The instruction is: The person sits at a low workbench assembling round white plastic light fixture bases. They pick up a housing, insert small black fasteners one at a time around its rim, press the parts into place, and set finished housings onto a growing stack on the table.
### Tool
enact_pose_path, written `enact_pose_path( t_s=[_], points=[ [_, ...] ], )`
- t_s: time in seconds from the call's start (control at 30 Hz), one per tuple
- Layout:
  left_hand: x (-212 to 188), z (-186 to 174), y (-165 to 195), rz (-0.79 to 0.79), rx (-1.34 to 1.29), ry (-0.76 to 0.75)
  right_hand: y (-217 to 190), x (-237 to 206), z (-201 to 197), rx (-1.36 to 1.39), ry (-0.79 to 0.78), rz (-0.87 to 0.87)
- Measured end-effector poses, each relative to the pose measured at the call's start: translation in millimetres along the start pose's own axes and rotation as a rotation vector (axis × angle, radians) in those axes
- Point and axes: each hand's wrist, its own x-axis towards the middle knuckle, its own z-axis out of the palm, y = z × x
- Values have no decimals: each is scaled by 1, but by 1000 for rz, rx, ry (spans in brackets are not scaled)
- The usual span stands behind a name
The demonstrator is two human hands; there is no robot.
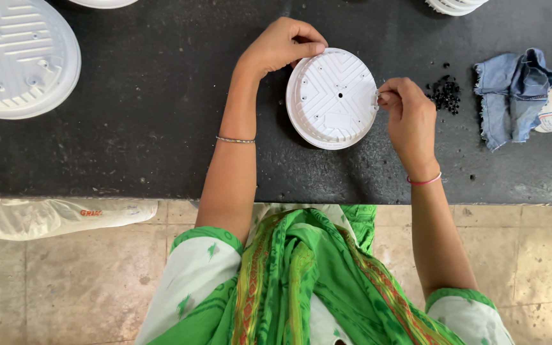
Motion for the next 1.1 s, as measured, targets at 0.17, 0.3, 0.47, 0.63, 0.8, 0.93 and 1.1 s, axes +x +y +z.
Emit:
enact_pose_path(
  t_s=[0.17,0.3,0.47,0.63,0.8,0.93,1.1],
  points=[
    [0,0,-2,0,32,18,-5,-1,5,-87,10,-52],
    [1,-1,-1,-2,29,12,-8,-3,7,-145,33,-80],
    [1,0,-1,0,37,19,-9,-5,7,-194,25,-82],
    [1,2,-3,-1,51,31,-8,-4,8,-179,34,-60],
    [1,4,-4,-1,85,62,-5,-6,13,-174,75,-61],
    [1,5,-5,-11,57,49,-1,-7,16,-186,94,-59],
    [1,4,-5,3,34,25,1,-9,19,-205,123,-63]
  ],
)
